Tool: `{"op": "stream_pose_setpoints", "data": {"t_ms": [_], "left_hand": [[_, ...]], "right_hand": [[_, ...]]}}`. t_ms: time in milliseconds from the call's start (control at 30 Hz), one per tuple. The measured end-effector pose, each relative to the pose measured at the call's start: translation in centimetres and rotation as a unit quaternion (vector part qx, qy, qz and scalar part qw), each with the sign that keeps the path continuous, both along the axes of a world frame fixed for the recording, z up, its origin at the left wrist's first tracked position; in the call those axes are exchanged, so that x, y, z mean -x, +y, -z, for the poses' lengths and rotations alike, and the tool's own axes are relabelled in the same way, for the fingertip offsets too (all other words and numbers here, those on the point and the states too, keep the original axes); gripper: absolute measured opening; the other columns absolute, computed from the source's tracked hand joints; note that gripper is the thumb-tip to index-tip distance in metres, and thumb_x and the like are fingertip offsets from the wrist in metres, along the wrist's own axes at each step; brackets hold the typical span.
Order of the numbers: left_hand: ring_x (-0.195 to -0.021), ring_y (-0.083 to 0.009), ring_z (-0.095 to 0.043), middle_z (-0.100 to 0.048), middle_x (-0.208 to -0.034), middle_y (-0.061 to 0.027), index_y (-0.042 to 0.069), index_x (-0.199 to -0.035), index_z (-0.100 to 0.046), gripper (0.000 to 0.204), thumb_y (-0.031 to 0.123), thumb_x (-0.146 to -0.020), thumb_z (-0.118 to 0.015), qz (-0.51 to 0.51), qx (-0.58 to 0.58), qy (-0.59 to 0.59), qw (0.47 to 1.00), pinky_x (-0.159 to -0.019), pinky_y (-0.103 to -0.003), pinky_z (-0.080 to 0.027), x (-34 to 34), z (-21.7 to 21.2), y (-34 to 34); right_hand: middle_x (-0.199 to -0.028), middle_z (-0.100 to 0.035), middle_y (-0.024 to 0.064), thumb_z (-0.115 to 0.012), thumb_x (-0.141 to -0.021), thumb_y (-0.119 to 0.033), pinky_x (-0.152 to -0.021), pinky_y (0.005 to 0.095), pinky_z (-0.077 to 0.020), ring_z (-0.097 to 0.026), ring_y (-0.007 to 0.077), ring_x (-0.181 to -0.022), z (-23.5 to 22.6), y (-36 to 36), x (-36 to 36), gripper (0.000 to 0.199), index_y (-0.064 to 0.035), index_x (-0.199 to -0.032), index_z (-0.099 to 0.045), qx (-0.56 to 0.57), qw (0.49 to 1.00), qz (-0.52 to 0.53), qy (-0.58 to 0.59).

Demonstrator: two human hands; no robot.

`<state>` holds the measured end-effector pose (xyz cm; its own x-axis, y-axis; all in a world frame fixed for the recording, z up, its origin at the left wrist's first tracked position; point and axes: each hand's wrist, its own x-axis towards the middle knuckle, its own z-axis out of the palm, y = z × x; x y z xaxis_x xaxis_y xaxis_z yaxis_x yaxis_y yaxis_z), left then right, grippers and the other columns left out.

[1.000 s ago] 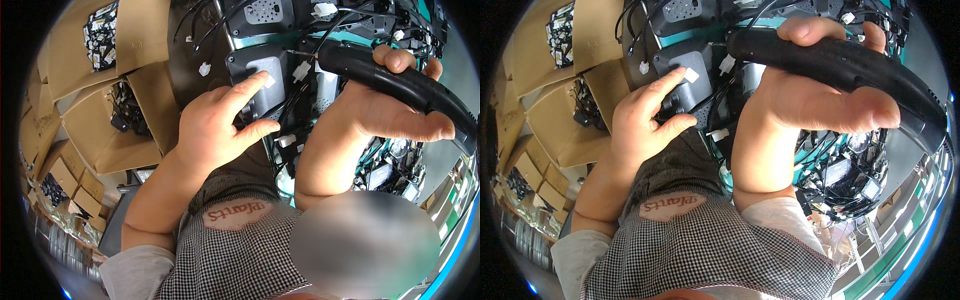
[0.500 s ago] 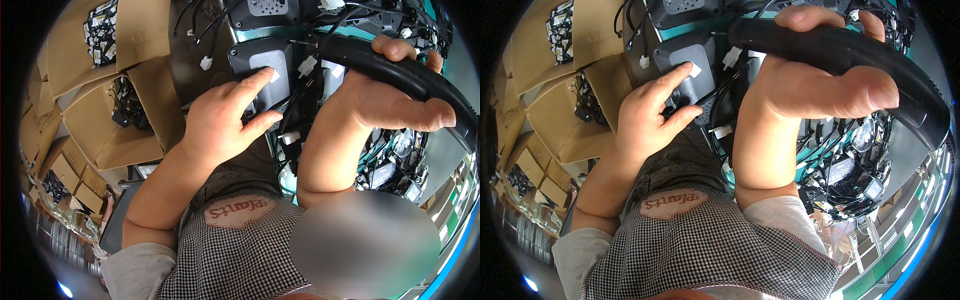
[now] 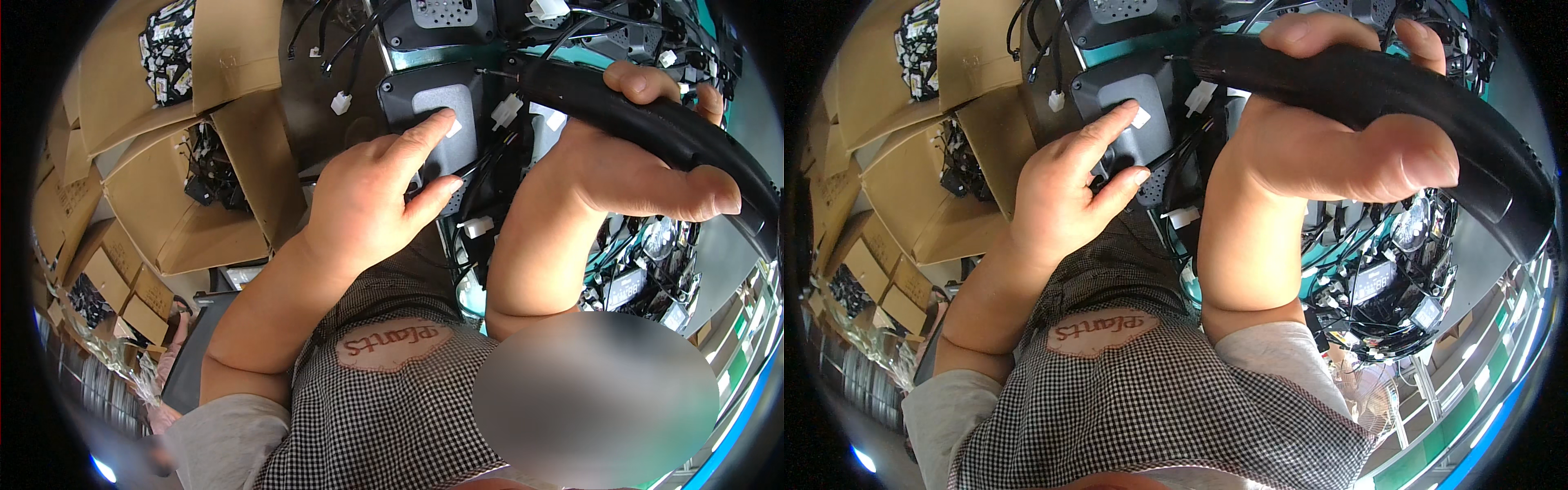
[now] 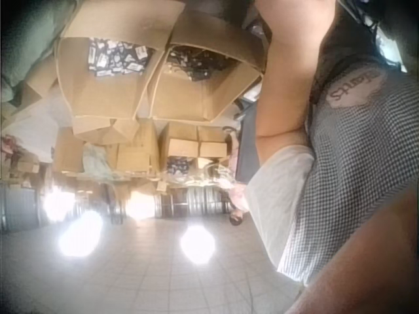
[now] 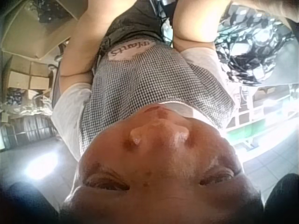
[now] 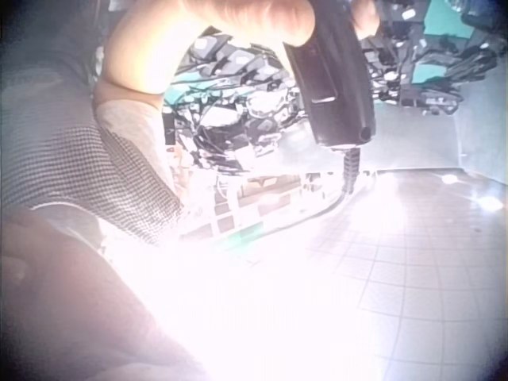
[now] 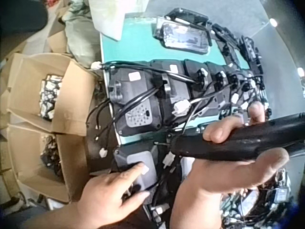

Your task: The person fastens screws onto black plastic electronic components using an electric screwdriver.

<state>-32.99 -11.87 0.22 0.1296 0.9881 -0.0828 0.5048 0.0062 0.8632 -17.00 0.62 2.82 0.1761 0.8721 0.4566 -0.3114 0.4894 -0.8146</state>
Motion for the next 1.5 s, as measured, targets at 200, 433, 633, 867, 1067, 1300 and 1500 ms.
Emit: {"op": "stream_pose_setpoints", "data": {"t_ms": [200,433,633,867,1067,1300,1500], "left_hand": [[-0.066,-0.0245,-0.060,-0.062,-0.082,-0.0128,0.008,-0.118,-0.053,0.050,0.010,-0.070,-0.068,-0.013,-0.009,-0.003,1.000,-0.060,-0.031,-0.048,-0.2,0.1,0.0],[-0.055,-0.0226,-0.054,-0.059,-0.069,-0.0062,0.012,-0.116,-0.054,0.048,0.013,-0.070,-0.065,-0.030,-0.044,0.046,0.998,-0.051,-0.032,-0.046,-0.6,0.7,-0.3],[-0.054,-0.0226,-0.053,-0.057,-0.067,-0.0063,0.012,-0.116,-0.054,0.048,0.010,-0.070,-0.062,-0.048,-0.056,0.043,0.996,-0.049,-0.033,-0.045,-0.7,0.9,-0.3],[-0.052,-0.0229,-0.053,-0.056,-0.063,-0.0066,0.012,-0.114,-0.056,0.046,0.008,-0.069,-0.062,-0.067,-0.066,0.037,0.995,-0.048,-0.033,-0.045,-0.9,1.5,-0.4],[-0.054,-0.0249,-0.055,-0.057,-0.064,-0.0086,0.011,-0.110,-0.058,0.042,0.007,-0.069,-0.061,-0.096,-0.089,0.053,0.990,-0.048,-0.034,-0.046,-1.8,1.7,0.9],[-0.052,-0.0211,-0.053,-0.054,-0.061,-0.0076,0.008,-0.111,-0.056,0.040,0.019,-0.074,-0.064,-0.110,-0.043,-0.007,0.993,-0.049,-0.032,-0.045,-1.3,1.0,1.5],[-0.072,-0.0110,-0.051,-0.054,-0.083,-0.0028,0.001,-0.120,-0.047,0.047,0.039,-0.093,-0.040,-0.066,0.218,-0.659,0.717,-0.065,-0.025,-0.043,1.7,-0.6,1.5]], "right_hand": [[-0.054,-0.055,0.0140,-0.034,-0.068,-0.081,-0.045,0.0304,-0.0497,-0.055,0.0218,-0.046,0.3,0.5,0.3,0.083,-0.0034,-0.091,-0.053,-0.021,0.998,0.032,-0.058],[-0.051,-0.052,0.0124,-0.034,-0.072,-0.078,-0.041,0.0279,-0.0444,-0.051,0.0210,-0.042,0.6,0.4,1.8,0.081,0.0004,-0.083,-0.053,-0.085,0.990,-0.007,-0.108],[-0.051,-0.052,0.0123,-0.033,-0.073,-0.076,-0.041,0.0272,-0.0444,-0.051,0.0200,-0.042,1.0,0.7,1.8,0.080,0.0009,-0.082,-0.052,-0.108,0.987,-0.051,-0.105],[-0.053,-0.053,0.0127,-0.034,-0.077,-0.072,-0.042,0.0258,-0.0454,-0.053,0.0193,-0.044,1.5,0.2,2.0,0.074,-0.0002,-0.083,-0.053,-0.123,0.985,-0.009,-0.124],[-0.054,-0.052,0.0119,-0.046,-0.070,-0.073,-0.049,0.0319,-0.0492,-0.054,0.0220,-0.048,0.9,0.2,1.5,0.072,-0.0026,-0.082,-0.054,-0.030,0.978,0.110,-0.176],[-0.075,-0.055,0.0076,-0.054,-0.066,-0.071,-0.045,0.0317,-0.0490,-0.054,0.0205,-0.049,-2.1,-0.2,-0.5,0.052,-0.0238,-0.086,-0.049,0.001,0.984,0.169,-0.052],[-0.089,-0.053,0.0103,-0.051,-0.077,-0.061,-0.049,0.0333,-0.0422,-0.054,0.0212,-0.061,-5.9,-3.2,-1.8,0.054,-0.0140,-0.102,-0.052,-0.009,0.993,-0.020,0.115]]}}
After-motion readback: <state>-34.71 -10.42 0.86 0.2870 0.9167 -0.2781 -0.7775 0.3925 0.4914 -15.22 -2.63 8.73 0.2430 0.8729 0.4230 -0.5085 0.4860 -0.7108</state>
